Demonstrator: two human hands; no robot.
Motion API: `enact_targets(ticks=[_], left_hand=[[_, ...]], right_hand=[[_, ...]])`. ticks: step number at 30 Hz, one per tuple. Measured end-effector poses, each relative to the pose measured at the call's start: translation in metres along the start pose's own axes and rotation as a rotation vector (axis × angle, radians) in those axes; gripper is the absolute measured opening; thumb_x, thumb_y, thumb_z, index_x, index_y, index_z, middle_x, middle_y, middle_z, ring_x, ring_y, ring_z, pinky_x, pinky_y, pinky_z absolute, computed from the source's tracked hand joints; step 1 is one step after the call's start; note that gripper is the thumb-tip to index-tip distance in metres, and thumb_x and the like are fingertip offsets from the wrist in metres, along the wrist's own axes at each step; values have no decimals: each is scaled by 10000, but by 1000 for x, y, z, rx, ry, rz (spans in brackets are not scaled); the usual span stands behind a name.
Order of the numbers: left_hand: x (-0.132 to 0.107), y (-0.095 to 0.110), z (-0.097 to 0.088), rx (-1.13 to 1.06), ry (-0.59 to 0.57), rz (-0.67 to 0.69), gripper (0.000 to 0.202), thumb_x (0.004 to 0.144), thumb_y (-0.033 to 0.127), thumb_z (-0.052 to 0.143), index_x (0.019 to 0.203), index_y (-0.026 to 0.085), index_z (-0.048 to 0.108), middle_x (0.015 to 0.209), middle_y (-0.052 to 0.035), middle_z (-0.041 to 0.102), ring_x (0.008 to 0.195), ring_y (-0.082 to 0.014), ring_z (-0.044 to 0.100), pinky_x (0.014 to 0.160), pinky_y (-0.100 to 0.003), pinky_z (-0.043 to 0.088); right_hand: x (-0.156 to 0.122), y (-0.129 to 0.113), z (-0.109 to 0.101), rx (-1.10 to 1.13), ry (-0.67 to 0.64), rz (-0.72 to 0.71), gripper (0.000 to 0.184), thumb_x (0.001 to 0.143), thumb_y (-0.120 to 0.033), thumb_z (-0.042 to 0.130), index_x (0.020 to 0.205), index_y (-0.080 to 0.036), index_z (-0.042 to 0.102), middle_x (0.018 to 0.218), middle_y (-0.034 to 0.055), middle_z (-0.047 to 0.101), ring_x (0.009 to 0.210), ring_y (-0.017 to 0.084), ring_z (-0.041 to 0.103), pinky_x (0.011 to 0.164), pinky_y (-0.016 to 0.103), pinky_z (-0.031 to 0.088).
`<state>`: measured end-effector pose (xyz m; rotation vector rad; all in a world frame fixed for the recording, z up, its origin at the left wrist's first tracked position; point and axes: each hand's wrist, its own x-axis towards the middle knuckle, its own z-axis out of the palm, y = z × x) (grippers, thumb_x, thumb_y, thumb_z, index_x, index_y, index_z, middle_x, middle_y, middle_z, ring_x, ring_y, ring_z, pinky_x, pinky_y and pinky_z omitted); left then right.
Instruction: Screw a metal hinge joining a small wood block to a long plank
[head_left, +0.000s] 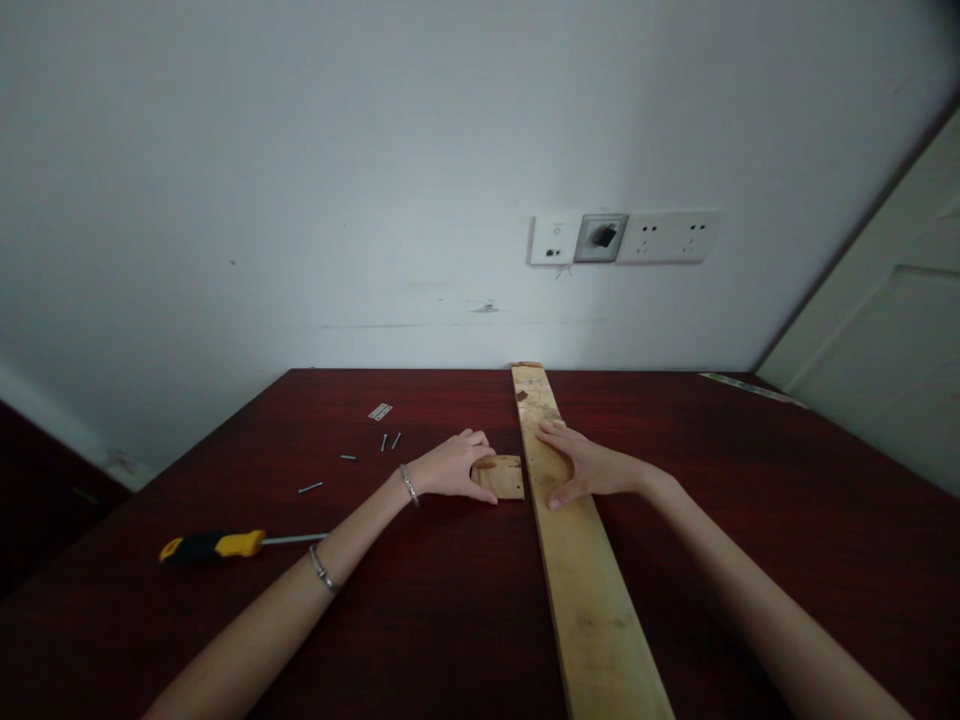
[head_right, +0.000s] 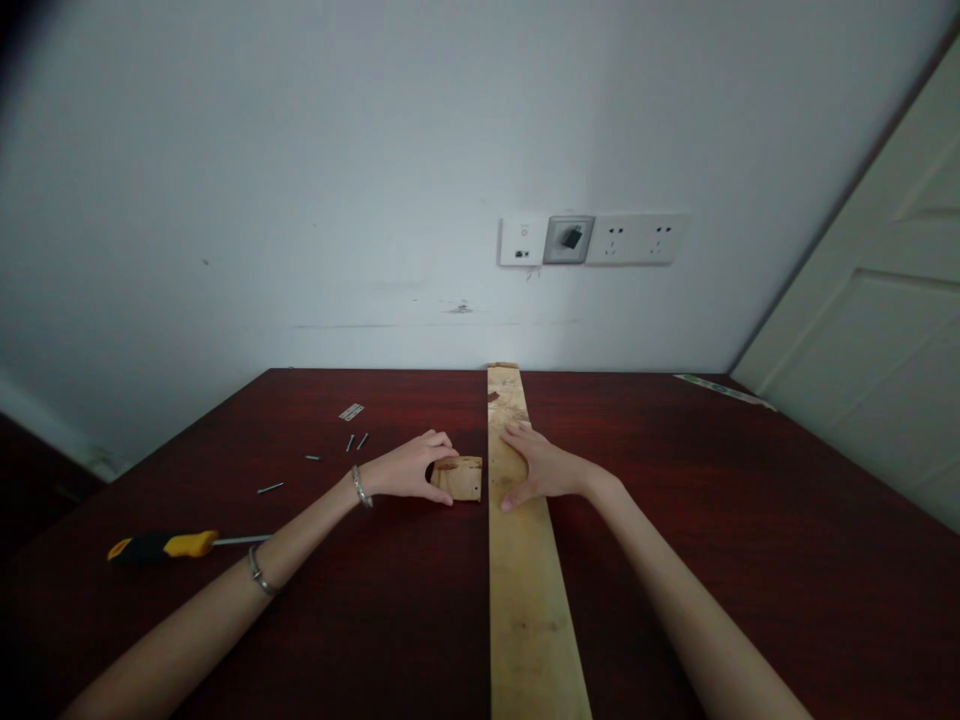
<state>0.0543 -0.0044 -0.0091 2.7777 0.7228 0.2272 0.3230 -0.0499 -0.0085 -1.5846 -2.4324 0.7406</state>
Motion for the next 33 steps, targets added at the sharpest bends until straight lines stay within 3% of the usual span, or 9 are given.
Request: enact_targets(ticks=[8,16,22,33], left_hand=[[1,-2,2,-22,28,-3,633,674,647,628,1076,160,581,1038,-82,521,950,-235,469,838,-335,405],[-11,-13,6,-8,47,1,622,679,628,638,1087,163,576,1050,-82,517,970,-242,465,870,-365,401],[-12,-14,7,-10,53,-2,619,677,629,639,1092,174,572,1049,-78,515,974,-244,466,870,-372,404],[-21,-20,9,-27,66,-17,650,653,621,665,1110,171,560,1067,-82,512,982,-247,465,867,-370,404]], right_hand=[[1,5,2,34,27,-31,1154,495,-639,728,1432,-152,262,1509,169,161,1387,356,74,1115,527,117],[4,-15,4,6,-40,33,1246,487,-690,693,1446,-81,181,1518,170,87,1395,333,17,1133,471,72],[5,-17,3,-3,-67,58,1255,489,-715,670,1454,-101,153,1526,140,65,1398,316,-12,1138,443,56],[9,-24,11,-26,-54,53,1281,482,-726,665,1450,-67,145,1523,162,71,1399,315,-7,1140,422,66]])
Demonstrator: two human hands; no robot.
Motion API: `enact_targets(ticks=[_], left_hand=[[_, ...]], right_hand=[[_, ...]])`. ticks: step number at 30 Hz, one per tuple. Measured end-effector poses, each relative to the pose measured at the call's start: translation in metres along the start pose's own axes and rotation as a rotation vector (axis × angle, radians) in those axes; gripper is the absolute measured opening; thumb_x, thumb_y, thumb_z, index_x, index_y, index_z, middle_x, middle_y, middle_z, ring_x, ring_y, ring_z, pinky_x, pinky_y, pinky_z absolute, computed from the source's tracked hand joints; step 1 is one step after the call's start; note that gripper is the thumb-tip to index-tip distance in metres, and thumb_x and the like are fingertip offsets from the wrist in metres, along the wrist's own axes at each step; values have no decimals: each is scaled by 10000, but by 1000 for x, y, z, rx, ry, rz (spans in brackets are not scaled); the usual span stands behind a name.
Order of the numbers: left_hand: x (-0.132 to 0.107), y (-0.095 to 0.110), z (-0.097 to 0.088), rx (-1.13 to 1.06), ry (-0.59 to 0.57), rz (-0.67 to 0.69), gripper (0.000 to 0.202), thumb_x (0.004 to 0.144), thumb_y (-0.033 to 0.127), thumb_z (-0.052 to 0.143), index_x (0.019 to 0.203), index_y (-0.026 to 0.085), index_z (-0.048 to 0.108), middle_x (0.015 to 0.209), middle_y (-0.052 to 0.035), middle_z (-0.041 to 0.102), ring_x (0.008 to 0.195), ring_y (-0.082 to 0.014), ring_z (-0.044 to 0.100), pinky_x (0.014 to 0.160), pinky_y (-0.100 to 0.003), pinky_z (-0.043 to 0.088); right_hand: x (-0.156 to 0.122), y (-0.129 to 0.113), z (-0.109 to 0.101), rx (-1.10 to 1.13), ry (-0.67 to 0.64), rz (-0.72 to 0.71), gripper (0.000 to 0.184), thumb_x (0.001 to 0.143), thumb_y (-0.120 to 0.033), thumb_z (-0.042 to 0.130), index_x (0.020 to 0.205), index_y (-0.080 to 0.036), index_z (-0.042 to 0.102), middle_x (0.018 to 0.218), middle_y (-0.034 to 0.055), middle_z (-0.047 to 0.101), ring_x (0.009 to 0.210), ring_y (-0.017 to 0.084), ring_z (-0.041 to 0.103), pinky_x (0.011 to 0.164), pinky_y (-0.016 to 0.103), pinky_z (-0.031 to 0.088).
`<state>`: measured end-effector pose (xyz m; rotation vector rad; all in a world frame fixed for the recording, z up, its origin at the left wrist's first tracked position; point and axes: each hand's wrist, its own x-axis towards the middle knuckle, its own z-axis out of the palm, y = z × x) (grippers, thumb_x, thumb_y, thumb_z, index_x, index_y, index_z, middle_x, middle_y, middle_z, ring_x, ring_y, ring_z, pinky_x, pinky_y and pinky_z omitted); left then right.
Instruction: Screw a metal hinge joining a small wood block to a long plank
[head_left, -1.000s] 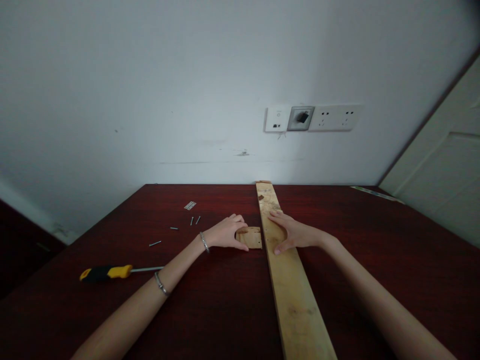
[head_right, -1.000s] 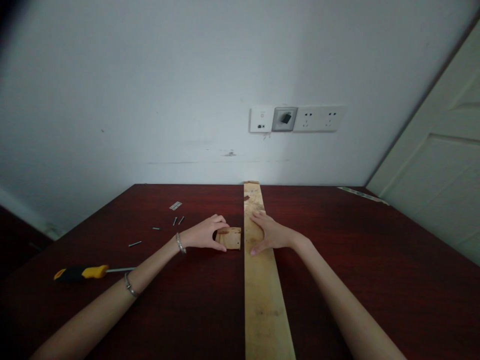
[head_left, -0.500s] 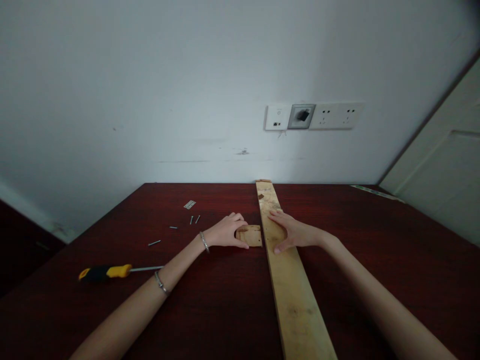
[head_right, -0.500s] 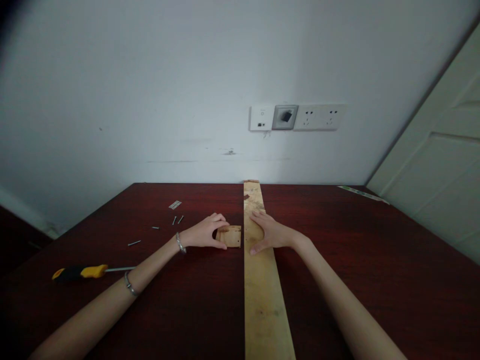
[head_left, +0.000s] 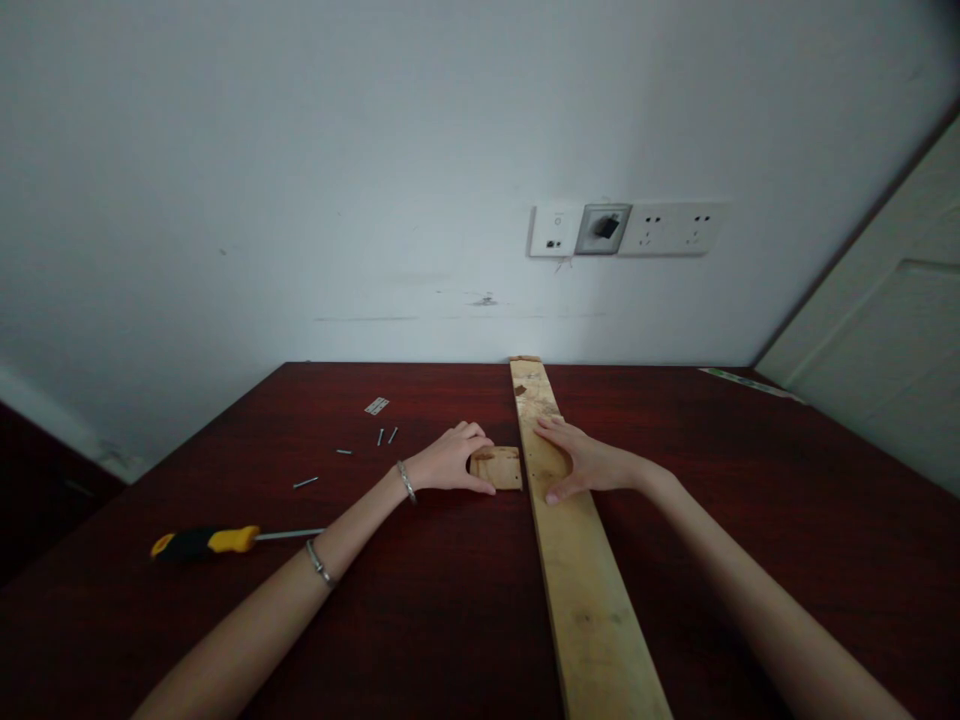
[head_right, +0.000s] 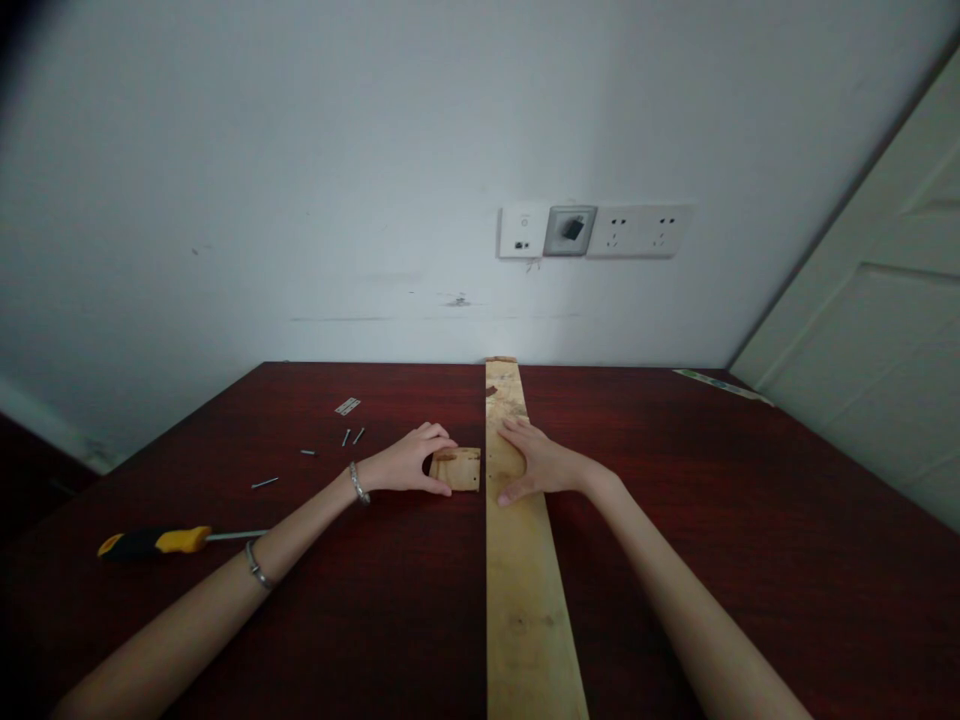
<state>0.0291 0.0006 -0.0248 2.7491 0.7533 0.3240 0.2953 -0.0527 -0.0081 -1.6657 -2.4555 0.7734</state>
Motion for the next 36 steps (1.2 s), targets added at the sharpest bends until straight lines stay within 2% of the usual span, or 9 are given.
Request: enact_targets(ticks=[4,26,36], left_hand=[[2,1,1,-9,-3,-28,675,640,621,675,1124,167,548,1089,-91,511,1010,-263,463,871,-379,402],[18,8,7,-24,-5,-56,708,659,658,628,1167,178,514,1095,-89,480,1019,-267,439,906,-407,375],[21,9,8,-47,3,-61,721,655,666,625,1182,189,505,1082,-83,477,1011,-266,440,904,-411,370]], right_hand=[[-1,2,-1,12,10,-7,1262,484,-713,674,1455,-102,148,1527,148,70,1398,320,-6,1139,433,66],[-9,16,-12,10,-2,-9,1265,487,-718,668,1455,-96,142,1526,146,81,1399,315,-7,1141,426,64],[-10,19,-13,21,9,-10,1245,471,-718,676,1458,-159,164,1526,125,114,1395,332,8,1136,463,74]])
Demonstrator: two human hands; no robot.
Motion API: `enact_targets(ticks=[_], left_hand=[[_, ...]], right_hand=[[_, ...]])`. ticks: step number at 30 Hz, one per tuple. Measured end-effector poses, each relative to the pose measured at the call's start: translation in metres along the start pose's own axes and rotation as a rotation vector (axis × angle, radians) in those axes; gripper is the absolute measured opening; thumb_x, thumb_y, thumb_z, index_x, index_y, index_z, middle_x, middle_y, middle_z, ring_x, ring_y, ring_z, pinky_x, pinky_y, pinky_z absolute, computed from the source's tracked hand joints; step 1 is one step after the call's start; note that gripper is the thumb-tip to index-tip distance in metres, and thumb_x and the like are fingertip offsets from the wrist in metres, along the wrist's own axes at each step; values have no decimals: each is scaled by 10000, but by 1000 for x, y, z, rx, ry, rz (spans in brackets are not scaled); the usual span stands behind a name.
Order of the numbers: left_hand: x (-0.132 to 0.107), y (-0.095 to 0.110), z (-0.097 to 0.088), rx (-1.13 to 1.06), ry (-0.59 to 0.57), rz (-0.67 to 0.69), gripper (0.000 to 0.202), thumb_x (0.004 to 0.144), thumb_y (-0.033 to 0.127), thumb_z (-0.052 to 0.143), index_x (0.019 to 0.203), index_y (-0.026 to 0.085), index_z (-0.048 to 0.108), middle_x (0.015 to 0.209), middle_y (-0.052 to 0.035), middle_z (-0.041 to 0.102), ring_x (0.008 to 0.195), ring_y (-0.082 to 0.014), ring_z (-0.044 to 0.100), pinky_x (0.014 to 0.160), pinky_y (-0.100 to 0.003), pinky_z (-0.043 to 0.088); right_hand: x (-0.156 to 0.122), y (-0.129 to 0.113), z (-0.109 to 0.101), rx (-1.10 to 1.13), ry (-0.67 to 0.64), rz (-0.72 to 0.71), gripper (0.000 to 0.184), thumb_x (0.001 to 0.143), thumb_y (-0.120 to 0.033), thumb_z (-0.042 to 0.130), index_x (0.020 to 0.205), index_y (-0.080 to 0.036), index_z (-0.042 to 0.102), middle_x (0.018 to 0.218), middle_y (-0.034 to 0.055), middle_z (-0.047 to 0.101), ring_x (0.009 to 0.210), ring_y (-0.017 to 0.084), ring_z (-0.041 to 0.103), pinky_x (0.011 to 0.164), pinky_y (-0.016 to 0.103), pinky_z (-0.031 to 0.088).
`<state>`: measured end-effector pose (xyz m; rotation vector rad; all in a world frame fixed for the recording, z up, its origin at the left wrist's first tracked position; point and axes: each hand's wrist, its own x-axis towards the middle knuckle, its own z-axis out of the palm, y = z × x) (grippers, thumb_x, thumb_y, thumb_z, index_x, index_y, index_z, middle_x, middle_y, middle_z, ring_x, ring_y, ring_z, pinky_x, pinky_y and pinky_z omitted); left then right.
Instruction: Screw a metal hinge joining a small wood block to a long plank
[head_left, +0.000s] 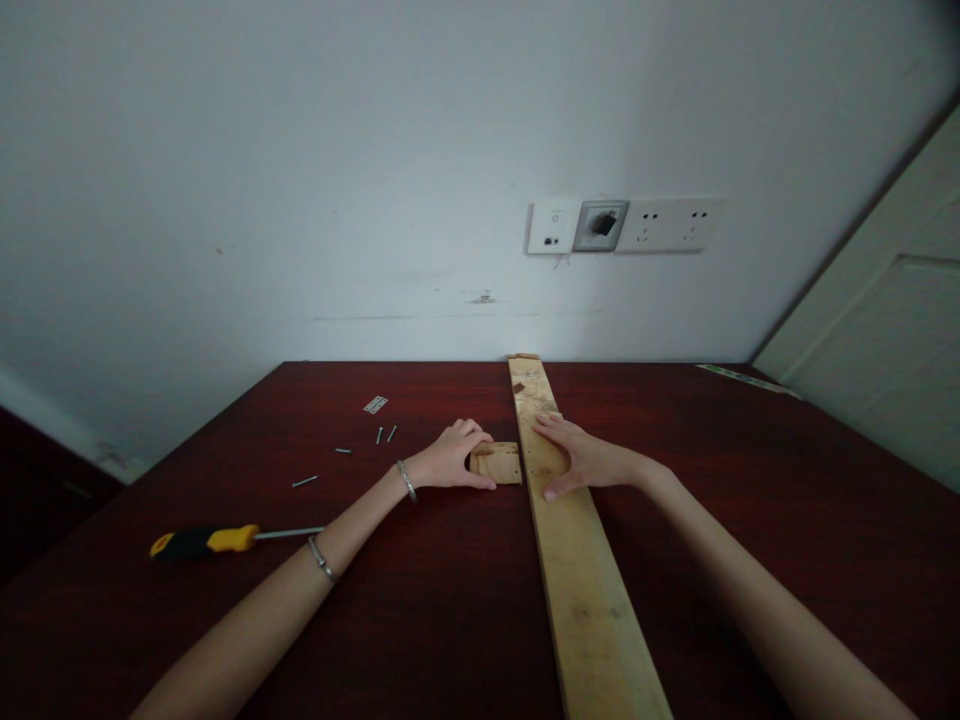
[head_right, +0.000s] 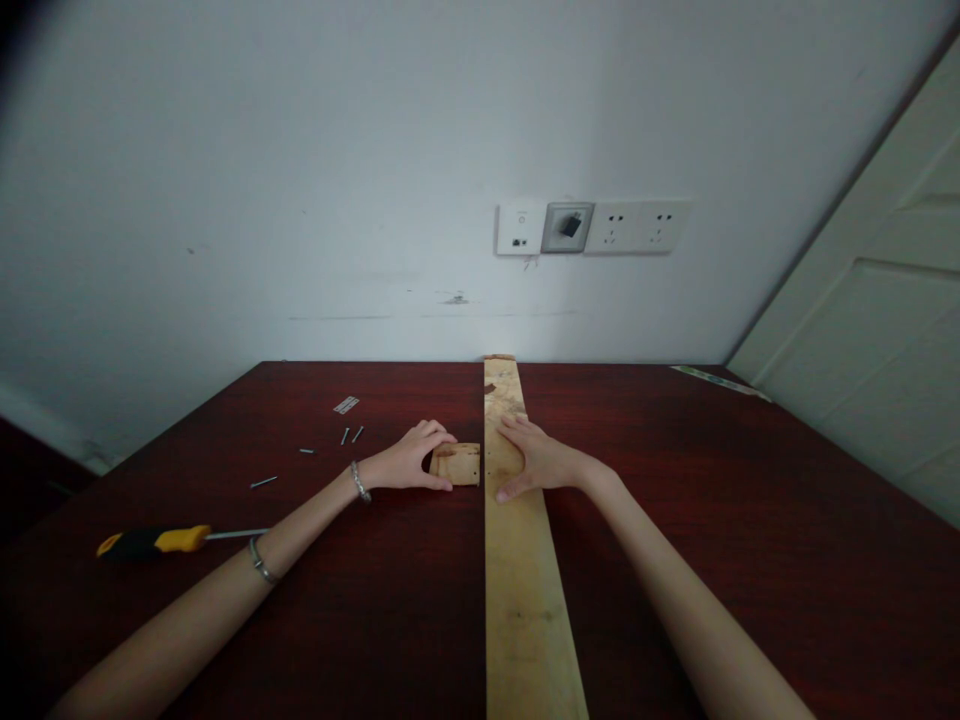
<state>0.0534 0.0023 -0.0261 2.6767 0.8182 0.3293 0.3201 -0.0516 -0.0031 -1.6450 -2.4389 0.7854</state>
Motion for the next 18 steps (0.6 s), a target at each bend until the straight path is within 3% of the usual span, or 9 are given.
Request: enact_targets(ticks=[11,18], left_hand=[[-1,2,-2,16,-21,-16,847,633,683,631,1281,174,436,1150,-112,454,1070,-290,427,948,-448,354],[-1,2,-2,-6,-26,-26,912,616,693,636,1318,167,388,1188,-131,433,1105,-306,413,972,-473,338]], right_hand=[[-1,-2,-2,-5,-16,2,1267,484,-725,663,1450,-79,158,1524,152,73,1398,317,-5,1140,434,60],[0,0,-2,2,-4,-13,1243,484,-715,673,1456,-134,161,1525,135,96,1397,324,3,1136,460,68]])
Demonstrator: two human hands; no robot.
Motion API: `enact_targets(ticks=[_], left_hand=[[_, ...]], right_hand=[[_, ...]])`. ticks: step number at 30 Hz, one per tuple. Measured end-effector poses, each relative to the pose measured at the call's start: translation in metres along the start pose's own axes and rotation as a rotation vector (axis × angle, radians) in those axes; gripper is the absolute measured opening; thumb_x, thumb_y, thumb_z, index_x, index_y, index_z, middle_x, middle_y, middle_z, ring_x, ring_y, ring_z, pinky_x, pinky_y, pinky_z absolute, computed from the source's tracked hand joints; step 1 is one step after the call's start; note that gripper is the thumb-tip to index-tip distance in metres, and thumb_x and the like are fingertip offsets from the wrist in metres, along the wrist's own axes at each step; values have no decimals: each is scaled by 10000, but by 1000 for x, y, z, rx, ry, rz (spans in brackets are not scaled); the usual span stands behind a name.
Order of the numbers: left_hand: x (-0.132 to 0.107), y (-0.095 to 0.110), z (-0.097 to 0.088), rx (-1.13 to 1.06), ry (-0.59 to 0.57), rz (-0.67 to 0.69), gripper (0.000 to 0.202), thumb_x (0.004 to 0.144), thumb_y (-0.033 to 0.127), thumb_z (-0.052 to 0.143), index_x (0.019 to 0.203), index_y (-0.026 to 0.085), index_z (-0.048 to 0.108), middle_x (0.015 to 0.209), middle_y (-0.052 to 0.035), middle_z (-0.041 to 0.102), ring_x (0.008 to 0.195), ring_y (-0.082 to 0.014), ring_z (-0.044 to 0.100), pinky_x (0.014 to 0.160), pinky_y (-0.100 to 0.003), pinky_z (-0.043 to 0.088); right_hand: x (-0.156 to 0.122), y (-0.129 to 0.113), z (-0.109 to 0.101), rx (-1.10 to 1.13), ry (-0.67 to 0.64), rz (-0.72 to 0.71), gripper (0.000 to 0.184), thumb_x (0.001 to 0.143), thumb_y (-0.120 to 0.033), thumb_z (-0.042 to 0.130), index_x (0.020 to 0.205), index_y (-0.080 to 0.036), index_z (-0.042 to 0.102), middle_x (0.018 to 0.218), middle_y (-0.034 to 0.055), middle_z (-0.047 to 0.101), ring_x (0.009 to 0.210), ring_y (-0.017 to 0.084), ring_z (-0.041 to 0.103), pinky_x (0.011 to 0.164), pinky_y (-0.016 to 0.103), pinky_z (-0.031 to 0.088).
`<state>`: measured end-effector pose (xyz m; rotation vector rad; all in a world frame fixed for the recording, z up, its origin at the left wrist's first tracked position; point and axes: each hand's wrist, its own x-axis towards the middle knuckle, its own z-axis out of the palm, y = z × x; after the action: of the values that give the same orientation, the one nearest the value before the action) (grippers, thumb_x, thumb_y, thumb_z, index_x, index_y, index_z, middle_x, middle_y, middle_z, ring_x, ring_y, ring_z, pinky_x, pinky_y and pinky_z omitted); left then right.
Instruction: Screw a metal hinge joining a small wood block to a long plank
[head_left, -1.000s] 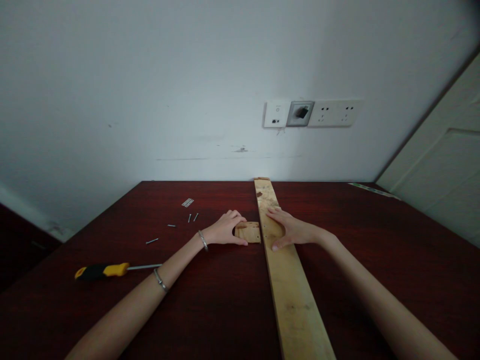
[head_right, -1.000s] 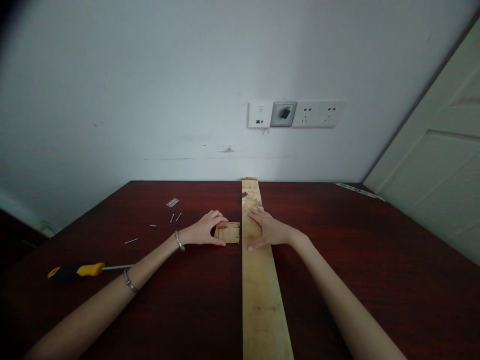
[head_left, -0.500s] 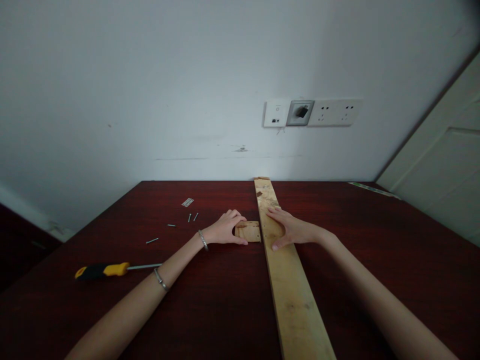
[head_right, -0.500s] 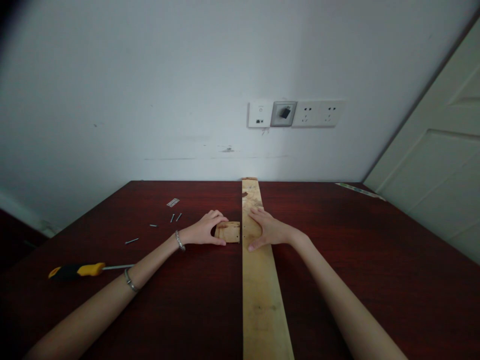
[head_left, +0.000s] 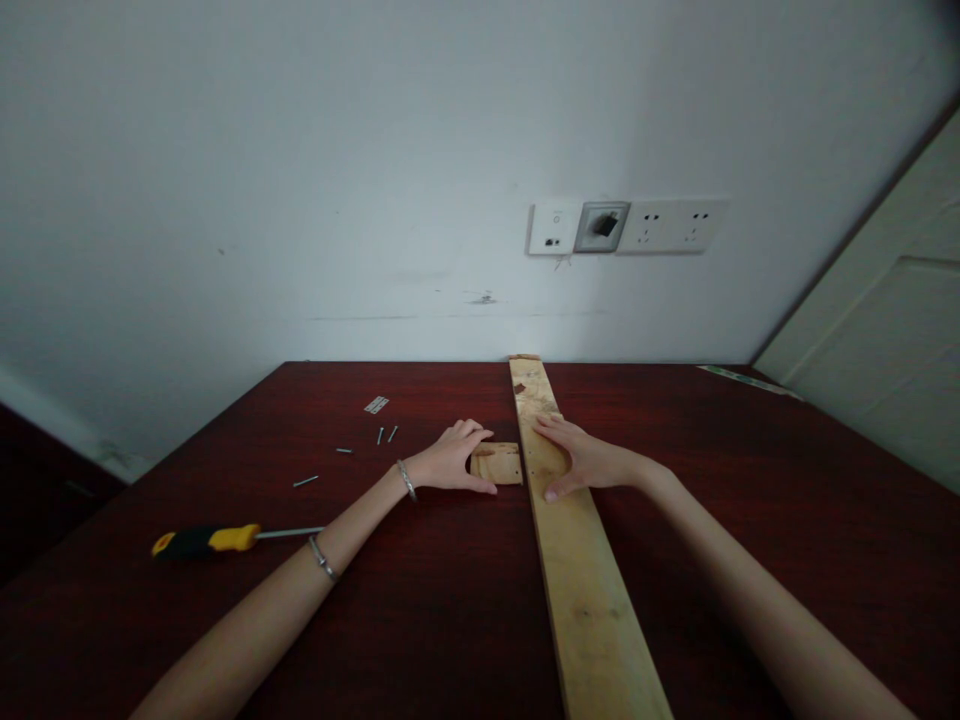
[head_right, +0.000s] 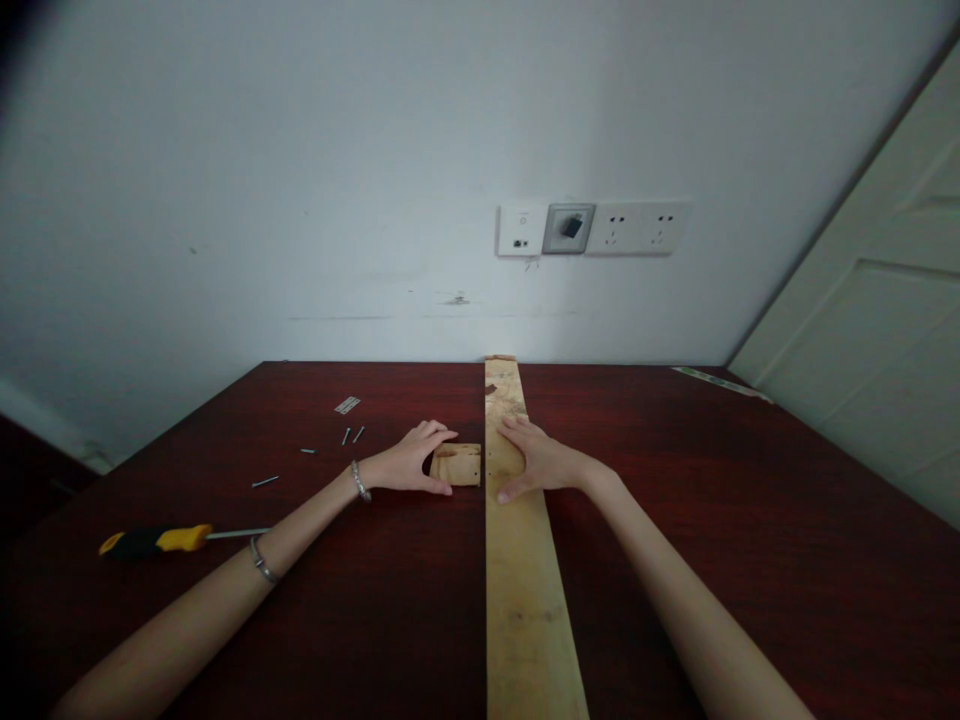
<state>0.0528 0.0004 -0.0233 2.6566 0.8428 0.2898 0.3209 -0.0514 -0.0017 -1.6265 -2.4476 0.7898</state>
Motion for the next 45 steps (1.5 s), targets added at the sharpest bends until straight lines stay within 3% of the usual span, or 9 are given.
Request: enact_targets(ticks=[8,20,24,28,31,34,38,42,45], left_hand=[[-1,1,-1,-30,3,3,859,669,674,600,1336,190,358,1192,-124,441,1107,-301,417,972,-481,337],[-1,1,-2,-92,13,-8,748,774,615,533,1357,206,305,1194,-128,449,1122,-295,414,965,-485,330],[0,5,-2,-87,34,-44,728,789,625,502,1349,199,317,1149,-128,468,1079,-298,447,941,-502,337],[0,7,-1,-122,76,-55,624,849,567,450,1336,197,331,1150,-119,465,1075,-271,454,950,-469,348],[0,6,-3,-147,198,-43,487,890,479,427,1284,193,399,1130,-99,486,1085,-234,439,967,-416,354],[0,6,-18,-134,353,-14,326,902,394,437,1141,193,532,1052,-66,546,1048,-202,458,989,-389,337],[-6,-4,-61,-133,484,-40,201,840,327,533,946,191,636,966,-45,604,925,-176,528,878,-337,416],[-20,-42,-111,-133,421,-295,194,780,286,568,893,162,665,883,-39,652,801,-149,573,768,-280,445],[-35,-82,-137,-115,374,-423,170,727,237,586,824,127,673,770,-43,662,740,-152,580,718,-272,450]], right_hand=[[1,5,2,9,7,-20,1217,495,-710,671,1458,-168,162,1530,115,97,1396,331,7,1135,470,71],[0,2,2,-4,-6,7,1253,496,-712,667,1453,-96,144,1525,163,40,1399,310,9,1138,443,65],[1,5,4,1,-1,1,1203,515,-695,669,1458,-154,154,1528,137,68,1396,327,29,1132,478,69],[3,5,4,9,4,-7,1183,517,-688,673,1456,-166,176,1530,129,71,1393,343,27,1127,494,67],[3,4,4,6,-2,2,1216,504,-679,687,1450,-103,186,1523,166,68,1393,346,22,1132,477,62],[3,4,3,-1,11,-17,1227,498,-673,695,1444,-74,193,1519,177,99,1393,341,58,1137,456,88],[1,1,-5,63,127,-66,1065,596,-651,649,1432,-120,257,1470,145,296,1337,326,293,1110,443,236],[-3,-6,-17,90,327,-70,782,731,-579,565,1361,-143,407,1367,122,469,1225,310,464,1035,433,372],[0,-16,-21,109,378,-116,576,783,-490,537,1264,-173,526,1286,101,556,1149,290,538,932,413,470]])
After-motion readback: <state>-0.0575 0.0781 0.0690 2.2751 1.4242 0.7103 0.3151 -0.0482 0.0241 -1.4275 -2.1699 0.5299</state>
